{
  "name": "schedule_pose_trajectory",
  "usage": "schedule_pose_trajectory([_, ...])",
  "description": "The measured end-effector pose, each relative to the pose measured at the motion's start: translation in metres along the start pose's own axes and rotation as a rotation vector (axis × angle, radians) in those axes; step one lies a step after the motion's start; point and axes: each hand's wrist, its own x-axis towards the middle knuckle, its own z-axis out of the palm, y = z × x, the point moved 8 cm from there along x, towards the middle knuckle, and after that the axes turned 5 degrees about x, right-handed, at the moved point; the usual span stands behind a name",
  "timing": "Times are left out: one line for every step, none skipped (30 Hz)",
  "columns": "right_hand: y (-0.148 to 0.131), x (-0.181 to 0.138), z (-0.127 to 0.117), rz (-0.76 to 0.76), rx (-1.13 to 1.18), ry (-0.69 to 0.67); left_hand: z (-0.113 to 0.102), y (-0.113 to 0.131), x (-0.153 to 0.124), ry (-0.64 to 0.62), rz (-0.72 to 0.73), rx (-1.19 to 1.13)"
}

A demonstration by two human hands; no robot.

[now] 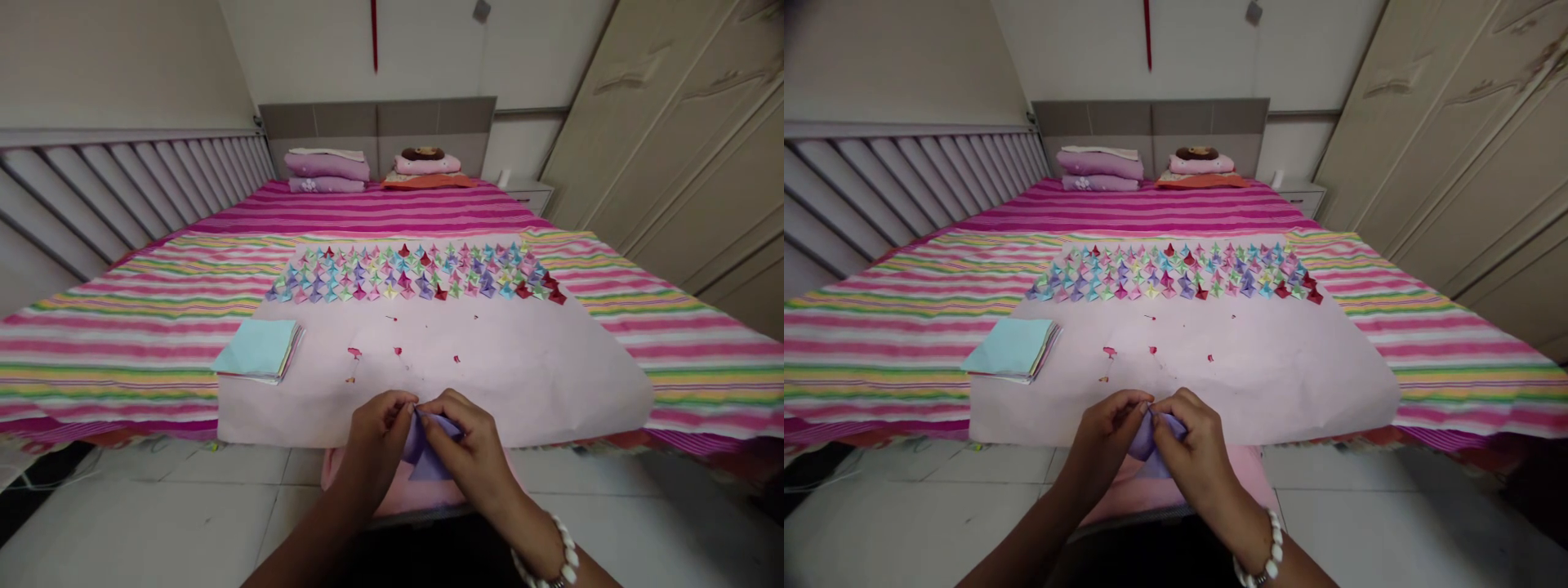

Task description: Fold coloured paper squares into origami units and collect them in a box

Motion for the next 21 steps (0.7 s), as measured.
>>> schedule_pose_trajectory([0.000, 0.000, 0.000, 0.001, 0.002, 0.002, 0.001, -0.002, 0.000, -0.010, -0.030, -0.043])
schedule_pose_trajectory([0.000, 0.000, 0.001, 0.004, 0.004, 0.003, 0.002, -0.005, 0.001, -0.017, -0.064, -0.085])
schedule_pose_trajectory([0.001, 0.000, 0.001, 0.006, 0.006, 0.003, 0.002, -0.007, 0.001, -0.022, -0.100, -0.121])
schedule_pose_trajectory([0.001, -0.001, 0.002, 0.011, 0.007, -0.001, 0.003, -0.009, 0.001, -0.028, -0.133, -0.146])
schedule_pose_trajectory([0.002, -0.001, 0.003, 0.015, 0.007, -0.006, 0.003, -0.011, 0.000, -0.034, -0.161, -0.161])
schedule_pose_trajectory([0.003, -0.001, 0.004, 0.020, 0.006, -0.011, 0.003, -0.012, 0.000, -0.040, -0.182, -0.167])
schedule_pose_trajectory([0.003, -0.002, 0.005, 0.022, 0.005, -0.017, 0.003, -0.012, -0.001, -0.044, -0.196, -0.167])
schedule_pose_trajectory([0.003, -0.002, 0.005, 0.023, 0.004, -0.024, 0.002, -0.013, -0.002, -0.047, -0.201, -0.165])
schedule_pose_trajectory([0.003, -0.002, 0.006, 0.022, 0.004, -0.029, 0.002, -0.012, -0.003, -0.051, -0.197, -0.166])
schedule_pose_trajectory([0.003, -0.002, 0.006, 0.021, 0.003, -0.033, 0.001, -0.012, -0.004, -0.057, -0.189, -0.170])
schedule_pose_trajectory([0.003, -0.002, 0.006, 0.019, 0.002, -0.034, 0.001, -0.011, -0.004, -0.062, -0.181, -0.179])
schedule_pose_trajectory([0.003, -0.002, 0.006, 0.019, 0.000, -0.038, 0.001, -0.011, -0.005, -0.070, -0.174, -0.192])
schedule_pose_trajectory([0.003, -0.002, 0.006, 0.021, -0.003, -0.041, 0.001, -0.011, -0.006, -0.075, -0.170, -0.207])
schedule_pose_trajectory([0.003, -0.001, 0.006, 0.024, -0.006, -0.046, 0.001, -0.011, -0.006, -0.080, -0.171, -0.224])
schedule_pose_trajectory([0.003, -0.001, 0.006, 0.027, -0.008, -0.052, 0.001, -0.011, -0.006, -0.083, -0.175, -0.237])
schedule_pose_trajectory([0.003, -0.001, 0.007, 0.031, -0.010, -0.057, 0.001, -0.012, -0.006, -0.082, -0.177, -0.246])
schedule_pose_trajectory([0.003, -0.001, 0.007, 0.034, -0.010, -0.063, 0.001, -0.012, -0.005, -0.078, -0.176, -0.250])
schedule_pose_trajectory([0.003, 0.000, 0.007, 0.040, -0.008, -0.068, 0.000, -0.012, -0.005, -0.075, -0.173, -0.251])
schedule_pose_trajectory([0.003, 0.000, 0.008, 0.048, -0.001, -0.072, 0.000, -0.012, -0.004, -0.073, -0.171, -0.252])
schedule_pose_trajectory([0.004, 0.000, 0.009, 0.061, 0.009, -0.076, 0.000, -0.012, -0.004, -0.073, -0.171, -0.253])
schedule_pose_trajectory([0.005, -0.001, 0.009, 0.079, 0.023, -0.080, -0.001, -0.013, -0.004, -0.074, -0.172, -0.252])
